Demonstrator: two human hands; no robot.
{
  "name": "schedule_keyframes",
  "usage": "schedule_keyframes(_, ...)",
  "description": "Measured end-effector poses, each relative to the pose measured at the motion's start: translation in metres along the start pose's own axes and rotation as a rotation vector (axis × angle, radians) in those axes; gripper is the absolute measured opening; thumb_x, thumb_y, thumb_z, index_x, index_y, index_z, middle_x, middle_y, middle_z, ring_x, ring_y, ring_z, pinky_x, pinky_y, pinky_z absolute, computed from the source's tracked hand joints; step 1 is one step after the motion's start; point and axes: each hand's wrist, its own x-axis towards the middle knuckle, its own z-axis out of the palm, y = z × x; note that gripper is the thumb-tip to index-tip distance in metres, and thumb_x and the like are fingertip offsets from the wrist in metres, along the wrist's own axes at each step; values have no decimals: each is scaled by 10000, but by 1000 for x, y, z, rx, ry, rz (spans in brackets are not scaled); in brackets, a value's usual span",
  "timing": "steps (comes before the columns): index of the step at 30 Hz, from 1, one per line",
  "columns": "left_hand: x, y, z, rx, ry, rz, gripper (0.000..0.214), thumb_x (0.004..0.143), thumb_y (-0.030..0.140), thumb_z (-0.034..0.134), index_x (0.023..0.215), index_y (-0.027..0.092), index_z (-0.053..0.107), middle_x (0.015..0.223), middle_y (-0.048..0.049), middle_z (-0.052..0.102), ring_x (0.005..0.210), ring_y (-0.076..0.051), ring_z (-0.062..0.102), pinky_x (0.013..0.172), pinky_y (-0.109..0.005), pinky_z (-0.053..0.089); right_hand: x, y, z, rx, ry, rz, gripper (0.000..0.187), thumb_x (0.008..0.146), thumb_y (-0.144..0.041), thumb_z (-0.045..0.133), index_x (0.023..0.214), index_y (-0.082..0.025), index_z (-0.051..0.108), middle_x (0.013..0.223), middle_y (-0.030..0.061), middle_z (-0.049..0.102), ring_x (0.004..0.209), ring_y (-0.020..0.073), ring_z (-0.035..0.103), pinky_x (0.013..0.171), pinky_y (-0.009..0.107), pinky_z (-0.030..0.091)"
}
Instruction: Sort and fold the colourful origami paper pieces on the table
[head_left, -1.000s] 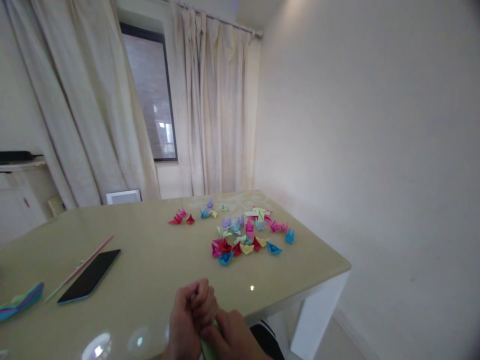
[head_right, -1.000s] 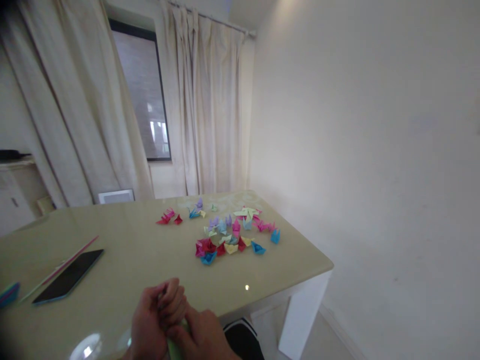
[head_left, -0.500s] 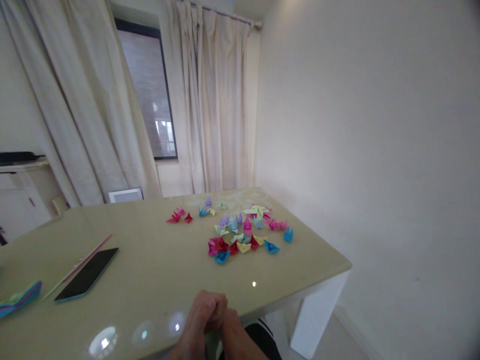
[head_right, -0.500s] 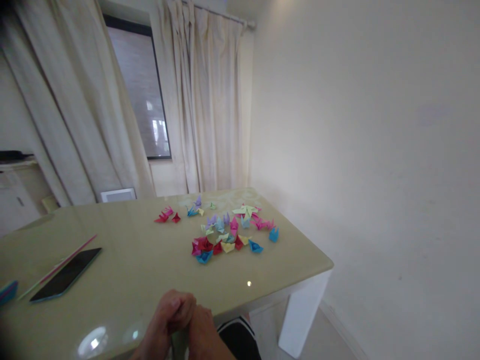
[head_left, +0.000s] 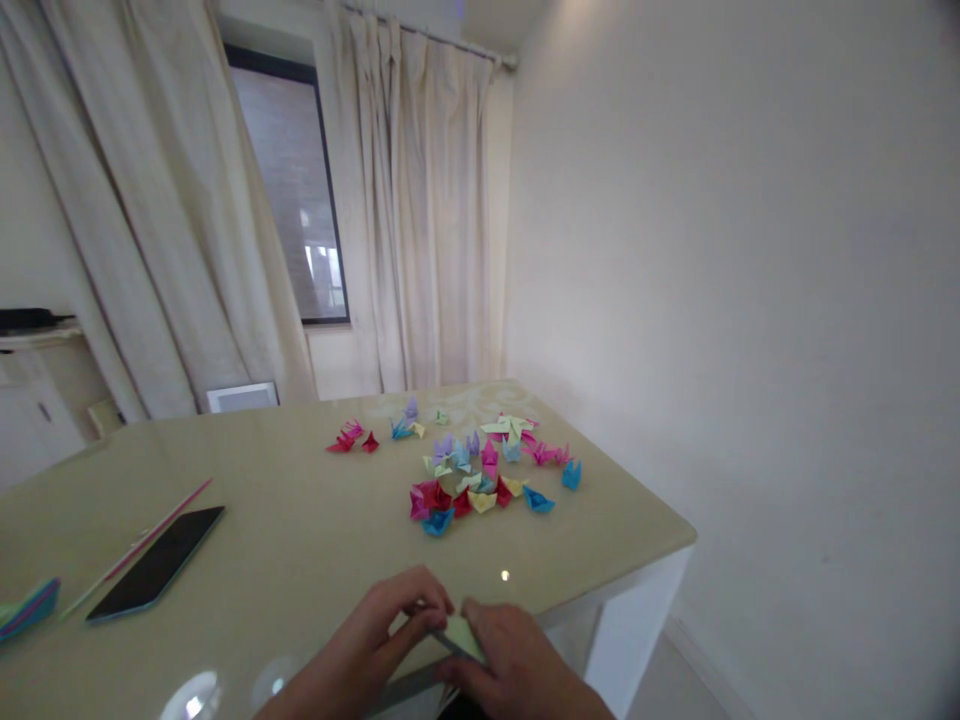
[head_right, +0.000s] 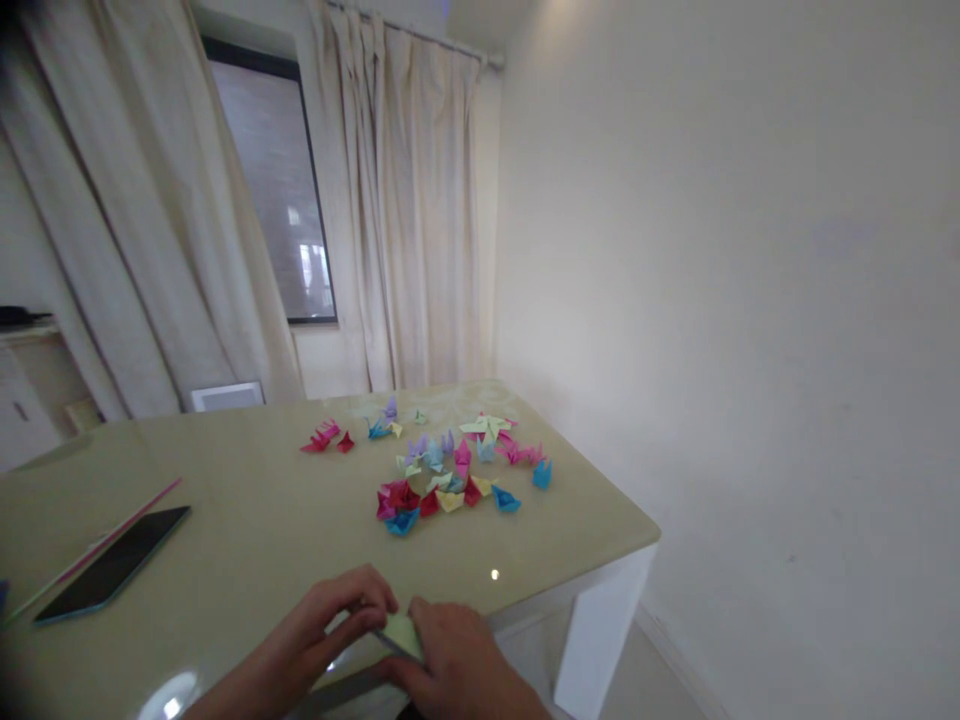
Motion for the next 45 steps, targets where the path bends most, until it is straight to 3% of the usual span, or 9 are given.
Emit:
schedule_keyframes(5, -2, -1, -22, 174, -47, 65, 271, 1015, 431, 670, 1209, 315, 819, 1106, -45, 846, 998, -201, 789, 918, -236, 580, 7, -11, -48, -243, -77, -12, 552, 999, -725, 564, 1158, -207, 670, 1078, 109, 785, 949, 309, 742, 774, 319, 467)
schedule_keyframes(8, -3, 1, -21, 195, -22, 67, 265, 1015, 424, 670, 1203, 322, 827, 1113, -38, 851, 997, -201, 801, 913, -220, 587, 11, -18, -61, -258, -84, -45, 593, 1009, -754, 519, 1158, -200, 670, 1070, 109, 783, 934, 298, 736, 760, 317, 446)
schedule_keyframes(13, -4, 1, -16, 118, 124, 18, 200, 961, 432, 739, 1083, 337, 865, 1057, -19, 862, 967, -211, 816, 896, -227, 605, 12, -17, -58, -177, -49, -97, 581, 1011, -751, 527, 1205, -215, 638, 1096, 80, 776, 971, 275, 726, 752, 297, 415)
schedule_keyframes(18, -4, 4, -17, 92, 159, -73, 232, 912, 404, 776, 1121, 341, 856, 974, -21, 868, 836, -209, 811, 776, -228, 611, 13, -21, -54, -218, -30, -97, 488, 1061, -667, 500, 1185, -216, 636, 1069, 85, 787, 927, 278, 735, 703, 303, 372)
schedule_keyframes(22, -6, 4, -20, 40, 197, -108, 236, 934, 386, 714, 1105, 323, 863, 827, -20, 852, 741, -184, 782, 725, -217, 595, 16, -24, -52, -214, 22, -110, 557, 1049, -735, 438, 1133, -216, 622, 1017, 79, 779, 878, 269, 728, 680, 307, 346)
schedule_keyframes(27, -10, 1, -22, 14, 213, -114, 228, 923, 393, 719, 1069, 310, 873, 763, -16, 831, 711, -177, 761, 682, -207, 572, 17, -22, -44, -153, 89, -133, 697, 1043, -807, 239, 1073, -214, 604, 916, 63, 757, 787, 234, 695, 660, 307, 318)
schedule_keyframes(30, -11, 1, -23, 32, 206, -123, 243, 894, 410, 770, 1095, 315, 867, 811, -19, 849, 699, -184, 765, 663, -212, 575, 18, -21, -43, -136, 94, -154, 741, 1046, -805, 166, 1074, -211, 609, 914, 64, 749, 788, 225, 686, 658, 305, 312)
schedule_keyframes(34, -13, 8, -23, 68, 192, -83, 235, 904, 426, 779, 1107, 341, 861, 955, -23, 868, 802, -209, 807, 757, -234, 611, 19, -22, -46, -131, 100, -187, 746, 1055, -791, 139, 1050, -215, 613, 919, 60, 740, 807, 221, 682, 664, 306, 310)
schedule_keyframes(45, -12, 20, -27, 20, 179, -56, 181, 887, 441, 795, 1002, 332, 882, 960, -31, 865, 815, -226, 827, 726, -234, 634, 5, -32, -48, -150, 94, -143, 774, 1045, -793, 116, 1077, -212, 626, 889, 71, 747, 771, 230, 675, 658, 311, 315)
